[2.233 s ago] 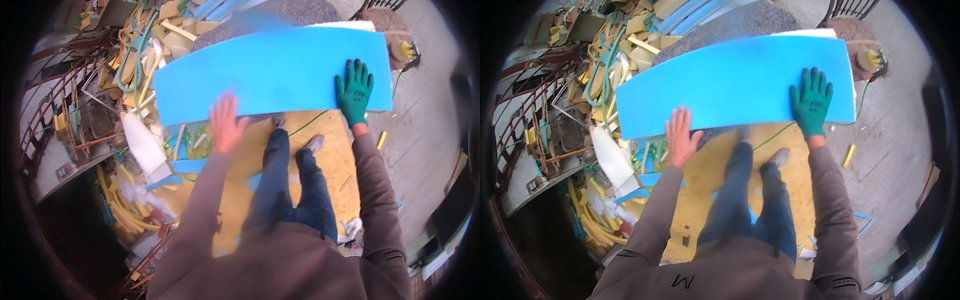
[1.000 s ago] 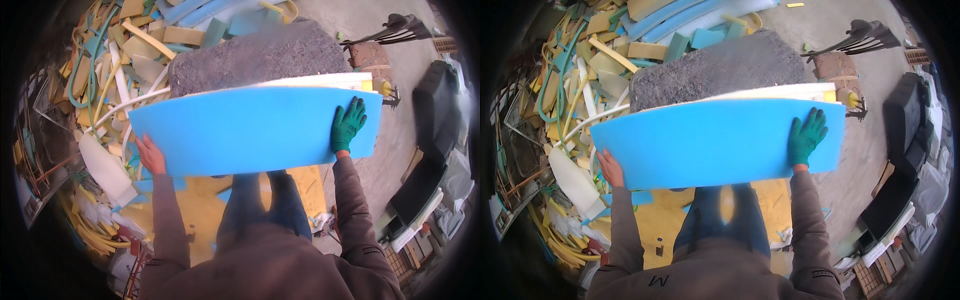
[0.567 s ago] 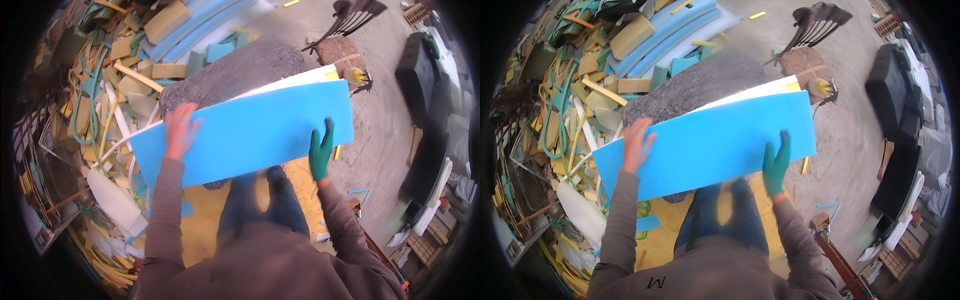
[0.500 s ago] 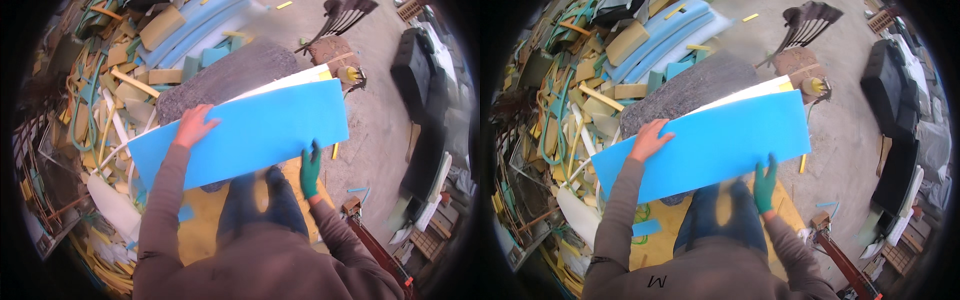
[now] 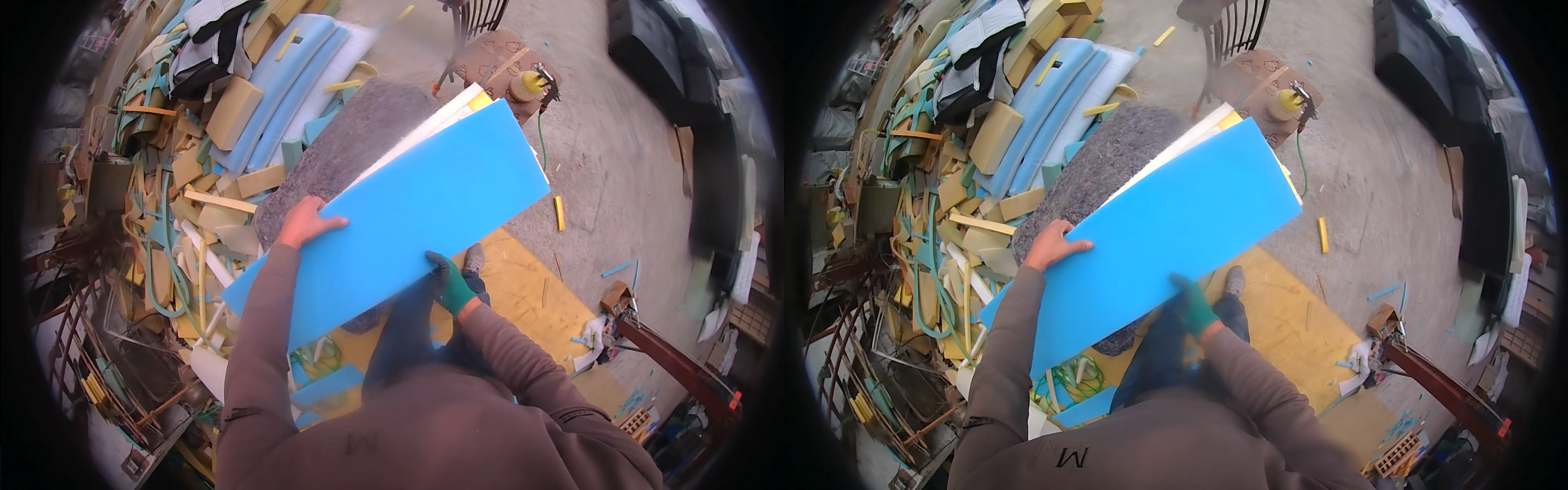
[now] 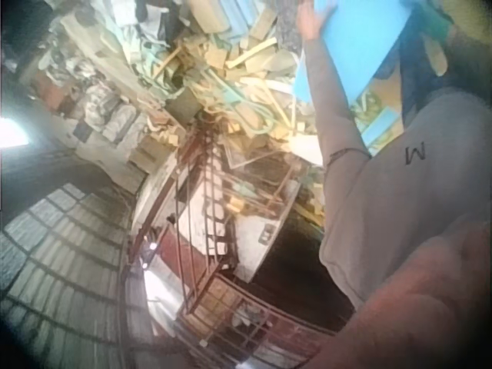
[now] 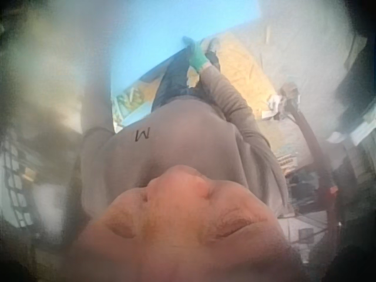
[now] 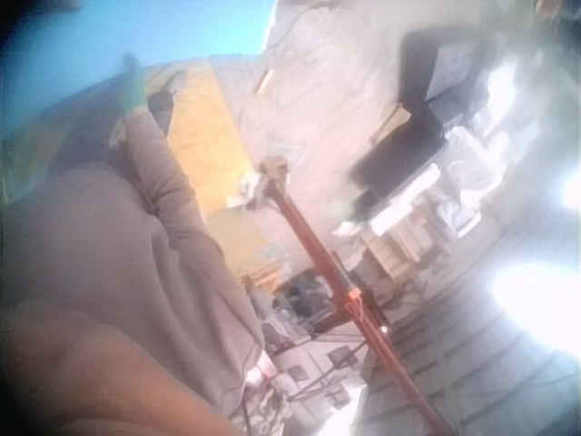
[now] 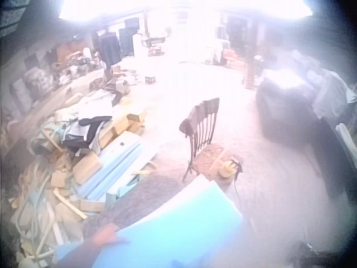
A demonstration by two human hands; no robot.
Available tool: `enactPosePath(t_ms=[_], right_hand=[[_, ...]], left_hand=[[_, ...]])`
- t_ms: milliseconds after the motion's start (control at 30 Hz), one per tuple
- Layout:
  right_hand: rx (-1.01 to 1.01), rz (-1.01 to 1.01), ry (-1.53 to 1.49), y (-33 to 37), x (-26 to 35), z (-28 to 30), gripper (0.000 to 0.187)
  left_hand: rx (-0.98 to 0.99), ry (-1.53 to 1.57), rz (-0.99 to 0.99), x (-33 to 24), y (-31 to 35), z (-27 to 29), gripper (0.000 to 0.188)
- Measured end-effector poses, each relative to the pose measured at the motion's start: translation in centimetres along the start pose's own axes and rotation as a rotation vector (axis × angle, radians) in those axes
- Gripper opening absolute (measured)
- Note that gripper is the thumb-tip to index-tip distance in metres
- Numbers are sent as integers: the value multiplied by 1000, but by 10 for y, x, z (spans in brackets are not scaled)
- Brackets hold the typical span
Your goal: The person sprays adhesive onto a wooden furniture frame and then places a blue foam sheet onto the sprayed surface, pressing it down to adhere. The person repeats this process with additional foam pieces, aligning and smoothing them onto the frame.
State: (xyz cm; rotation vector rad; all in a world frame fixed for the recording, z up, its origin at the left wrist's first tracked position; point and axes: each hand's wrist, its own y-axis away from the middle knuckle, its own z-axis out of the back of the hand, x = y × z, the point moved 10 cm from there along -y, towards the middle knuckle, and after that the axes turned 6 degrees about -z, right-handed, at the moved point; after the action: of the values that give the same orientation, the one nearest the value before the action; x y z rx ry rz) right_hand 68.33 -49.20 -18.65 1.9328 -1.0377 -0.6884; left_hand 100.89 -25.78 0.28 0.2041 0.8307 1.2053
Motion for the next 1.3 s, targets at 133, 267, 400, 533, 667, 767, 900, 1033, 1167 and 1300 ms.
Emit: enactPosePath(t_ms=[133, 267, 400, 533, 667, 767, 900, 1033, 1167, 1300], right_hand=[[3, 265, 222, -30, 8, 31, 22], [32, 527, 418, -34, 11, 51, 14], [149, 285, 10, -32, -5, 64, 13], [-83, 543, 750, 26, 18, 35, 16], [-53, 971, 1564, 133, 29, -67, 22], [-59, 1211, 1923, 164, 23, -157, 29], [-92, 1325, 2085, 131, 28, -229, 30], [143, 1190, 2055, 101, 16, -180, 29], [390, 707, 1690, 133, 22, -38, 31], [374, 502, 1552, 183, 66, 62, 24]], left_hand=[[19, 31, -60, -30, 33, 18, 86], [20, 15, -224, -75, 90, 21, 94], [28, 1, -161, -95, 121, 13, 83], [-57, -102, -240, -131, 160, 18, 56], [-267, -91, -371, -180, 229, 56, 41], [-401, -256, -414, -213, 274, 89, 34], [-519, -467, -348, -236, 313, 86, 43], [-509, -427, -239, -226, 328, -2, 67], [-263, -174, -126, -166, 287, -125, 97], [-242, -142, 140, -94, 252, -194, 107]])
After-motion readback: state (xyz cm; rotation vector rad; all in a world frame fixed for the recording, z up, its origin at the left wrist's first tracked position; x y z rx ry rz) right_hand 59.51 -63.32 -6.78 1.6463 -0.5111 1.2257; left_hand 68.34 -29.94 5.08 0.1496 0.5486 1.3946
